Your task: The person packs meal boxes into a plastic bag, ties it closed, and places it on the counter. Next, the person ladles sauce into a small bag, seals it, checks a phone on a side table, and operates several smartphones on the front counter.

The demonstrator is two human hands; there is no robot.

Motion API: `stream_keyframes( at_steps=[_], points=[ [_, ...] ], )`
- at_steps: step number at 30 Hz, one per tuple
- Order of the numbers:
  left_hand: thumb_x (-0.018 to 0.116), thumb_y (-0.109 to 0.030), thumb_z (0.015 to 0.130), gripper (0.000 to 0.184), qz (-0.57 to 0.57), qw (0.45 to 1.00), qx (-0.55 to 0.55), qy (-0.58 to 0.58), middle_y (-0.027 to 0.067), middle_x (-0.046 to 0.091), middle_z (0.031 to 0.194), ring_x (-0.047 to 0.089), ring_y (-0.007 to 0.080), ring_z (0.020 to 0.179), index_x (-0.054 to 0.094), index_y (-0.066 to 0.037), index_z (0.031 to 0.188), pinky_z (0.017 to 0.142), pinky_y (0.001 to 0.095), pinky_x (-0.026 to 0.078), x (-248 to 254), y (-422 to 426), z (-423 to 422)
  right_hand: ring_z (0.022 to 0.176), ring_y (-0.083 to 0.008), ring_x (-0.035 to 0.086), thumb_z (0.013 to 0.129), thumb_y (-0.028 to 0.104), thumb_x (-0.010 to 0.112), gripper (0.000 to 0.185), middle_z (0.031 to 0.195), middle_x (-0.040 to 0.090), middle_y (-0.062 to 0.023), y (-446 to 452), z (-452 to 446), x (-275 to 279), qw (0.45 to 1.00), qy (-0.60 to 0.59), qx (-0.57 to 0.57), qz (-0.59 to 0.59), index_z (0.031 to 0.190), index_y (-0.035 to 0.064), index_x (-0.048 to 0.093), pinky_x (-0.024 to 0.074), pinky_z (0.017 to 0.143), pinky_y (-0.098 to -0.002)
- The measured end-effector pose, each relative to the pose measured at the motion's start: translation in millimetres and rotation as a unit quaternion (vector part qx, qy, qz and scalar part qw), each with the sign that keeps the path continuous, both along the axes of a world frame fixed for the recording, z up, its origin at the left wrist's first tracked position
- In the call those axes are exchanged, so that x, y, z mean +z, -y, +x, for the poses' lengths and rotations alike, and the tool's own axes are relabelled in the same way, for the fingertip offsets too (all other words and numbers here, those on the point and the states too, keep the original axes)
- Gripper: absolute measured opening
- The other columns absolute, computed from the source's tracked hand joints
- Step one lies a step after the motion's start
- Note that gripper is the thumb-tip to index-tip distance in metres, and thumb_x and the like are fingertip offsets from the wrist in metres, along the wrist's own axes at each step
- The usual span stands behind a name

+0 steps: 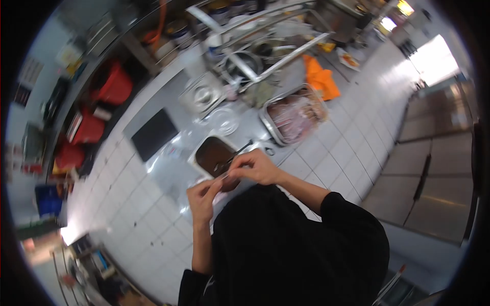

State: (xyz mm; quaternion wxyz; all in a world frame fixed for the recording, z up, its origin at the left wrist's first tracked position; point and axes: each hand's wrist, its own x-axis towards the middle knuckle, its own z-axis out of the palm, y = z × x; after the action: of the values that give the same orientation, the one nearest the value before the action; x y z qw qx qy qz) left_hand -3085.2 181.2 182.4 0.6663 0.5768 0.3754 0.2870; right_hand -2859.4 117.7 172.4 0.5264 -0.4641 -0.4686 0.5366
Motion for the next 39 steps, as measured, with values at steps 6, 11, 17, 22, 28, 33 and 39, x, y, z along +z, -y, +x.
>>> stream_keyframes(
  at_steps=[6, 11, 17, 22, 28, 33, 39],
  points=[
    [0.064, -0.013, 0.099, 0.025, -0.015, 0.998, -0.040, 0.042, 0.0160, 0.074, 0.099, 0.072, 0.0230, 0.094, 0.070, 0.006, 0.113, 0.091, 0.0365, 0.056, -14, 12, 32, 0.078, -0.0104, 0.067, 0.091, 0.014, 0.074, 0.015, 0.086, 0.073, -0.0040, 28, 41, -5, 0.997, 0.033, -0.074, 0.019, 0.095, 0.0002, 0.074, 0.0530, 0.075, -0.0266],
    [0.053, -0.013, 0.104, 0.028, -0.021, 0.999, 0.000, 0.044, 0.0154, 0.072, 0.108, 0.070, 0.0214, 0.096, 0.064, 0.004, 0.124, 0.090, 0.0345, 0.054, -12, -3, 43, 0.080, -0.0112, 0.068, 0.092, 0.007, 0.069, 0.010, 0.090, 0.074, -0.0063, 46, 142, -33, 0.954, 0.146, -0.262, 0.003, 0.097, -0.0013, 0.072, 0.0540, 0.076, -0.0278],
    [0.052, -0.014, 0.105, 0.026, -0.030, 0.998, 0.036, 0.034, 0.0114, 0.072, 0.102, 0.068, 0.0169, 0.091, 0.066, 0.002, 0.120, 0.082, 0.0298, 0.053, -26, -18, 42, 0.084, -0.0123, 0.068, 0.092, 0.008, 0.067, 0.012, 0.095, 0.074, -0.0076, 21, 249, -82, 0.910, 0.253, -0.328, -0.029, 0.096, -0.0016, 0.073, 0.0537, 0.079, -0.0278],
    [0.051, -0.013, 0.106, 0.025, -0.001, 1.000, 0.010, 0.015, 0.0107, 0.072, 0.102, 0.068, 0.0163, 0.092, 0.066, 0.001, 0.119, 0.082, 0.0292, 0.053, -27, -15, 47, 0.098, -0.0154, 0.069, 0.092, 0.009, 0.067, 0.014, 0.105, 0.075, -0.0079, -8, 268, -112, 0.927, 0.252, -0.277, 0.022, 0.100, 0.0002, 0.073, 0.0526, 0.089, -0.0306],
    [0.051, -0.015, 0.106, 0.025, 0.004, 0.997, 0.058, -0.040, 0.0103, 0.072, 0.103, 0.068, 0.0162, 0.094, 0.067, 0.000, 0.118, 0.083, 0.0300, 0.053, -43, -14, 16, 0.111, -0.0286, 0.067, 0.091, 0.012, 0.065, 0.021, 0.117, 0.073, -0.0104, 10, 288, -154, 0.866, 0.478, -0.146, 0.026, 0.107, 0.0020, 0.074, 0.0503, 0.099, -0.0375],
    [0.051, -0.015, 0.106, 0.024, -0.021, 0.987, 0.137, -0.080, 0.0080, 0.072, 0.102, 0.067, 0.0145, 0.095, 0.067, -0.001, 0.117, 0.083, 0.0292, 0.052, -66, -5, -15, 0.128, -0.0314, 0.058, 0.090, 0.000, 0.051, 0.039, 0.133, 0.065, -0.0139, 14, 284, -120, 0.808, 0.581, -0.092, -0.035, 0.124, 0.0044, 0.068, 0.0394, 0.112, -0.0418],
    [0.051, -0.015, 0.105, 0.023, -0.020, 0.978, 0.187, -0.087, 0.0051, 0.070, 0.097, 0.064, 0.0123, 0.092, 0.066, -0.001, 0.115, 0.086, 0.0287, 0.050, -77, 27, -40, 0.112, -0.0245, 0.062, 0.093, 0.005, 0.055, 0.033, 0.116, 0.070, -0.0115, -33, 164, -40, 0.909, 0.357, -0.209, 0.054, 0.125, 0.0024, 0.064, 0.0437, 0.102, -0.0375]
  ],
)
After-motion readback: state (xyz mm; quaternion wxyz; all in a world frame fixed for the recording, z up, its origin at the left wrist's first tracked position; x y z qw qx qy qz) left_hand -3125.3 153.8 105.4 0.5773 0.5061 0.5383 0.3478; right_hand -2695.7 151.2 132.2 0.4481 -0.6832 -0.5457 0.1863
